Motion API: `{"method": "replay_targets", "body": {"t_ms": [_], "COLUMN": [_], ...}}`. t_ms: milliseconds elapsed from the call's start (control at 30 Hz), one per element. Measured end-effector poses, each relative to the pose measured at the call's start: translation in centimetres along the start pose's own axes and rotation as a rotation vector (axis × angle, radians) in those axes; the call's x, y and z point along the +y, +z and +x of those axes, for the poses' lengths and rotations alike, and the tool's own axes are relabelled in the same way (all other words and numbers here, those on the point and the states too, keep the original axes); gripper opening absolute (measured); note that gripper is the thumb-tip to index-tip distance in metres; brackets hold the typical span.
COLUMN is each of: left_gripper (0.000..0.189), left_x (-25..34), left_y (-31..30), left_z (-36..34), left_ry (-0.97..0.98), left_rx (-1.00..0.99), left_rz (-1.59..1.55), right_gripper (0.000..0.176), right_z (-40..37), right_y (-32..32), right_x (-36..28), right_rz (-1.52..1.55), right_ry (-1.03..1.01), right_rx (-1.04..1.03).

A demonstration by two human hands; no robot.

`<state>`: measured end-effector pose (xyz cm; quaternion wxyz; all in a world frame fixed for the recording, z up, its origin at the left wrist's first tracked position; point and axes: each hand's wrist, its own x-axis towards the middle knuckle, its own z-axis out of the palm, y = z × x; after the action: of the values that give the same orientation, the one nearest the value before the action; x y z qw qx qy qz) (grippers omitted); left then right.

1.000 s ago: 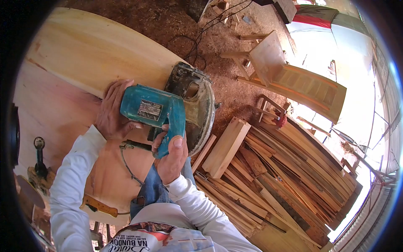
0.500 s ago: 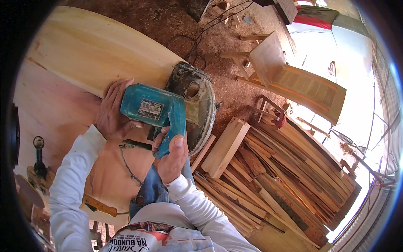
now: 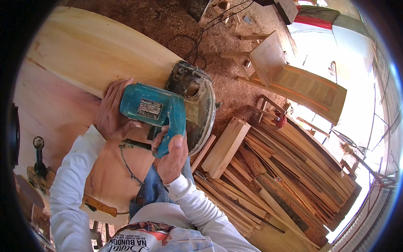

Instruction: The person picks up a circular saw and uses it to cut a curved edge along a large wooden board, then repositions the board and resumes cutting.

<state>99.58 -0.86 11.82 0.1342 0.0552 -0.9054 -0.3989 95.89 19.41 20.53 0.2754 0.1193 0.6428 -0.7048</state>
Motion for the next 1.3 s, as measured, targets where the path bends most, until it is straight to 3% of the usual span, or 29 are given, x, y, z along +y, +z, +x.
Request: {"method": "replay_targets", "body": {"t_ms": [667,1300], "left_gripper": [0.117,0.11], "left_x": [-0.46,-0.36], "left_y": [0.25,-0.18], "left_z": [-0.13,-0.03], "left_ry": [0.015,0.016], "left_rx": [-0.002,0.012], "left_rz": [0.047,-0.018], "right_gripper": [0.072,0.072], "right_z": [0.18,-0.08], "right_y": [-0.13,0.41], "right_x": [0.3,-0.04], "right_rz": [0.032,0.01], "right_ry": [-0.017,-0.002], "right_rx": [-0.01,0.007]}}
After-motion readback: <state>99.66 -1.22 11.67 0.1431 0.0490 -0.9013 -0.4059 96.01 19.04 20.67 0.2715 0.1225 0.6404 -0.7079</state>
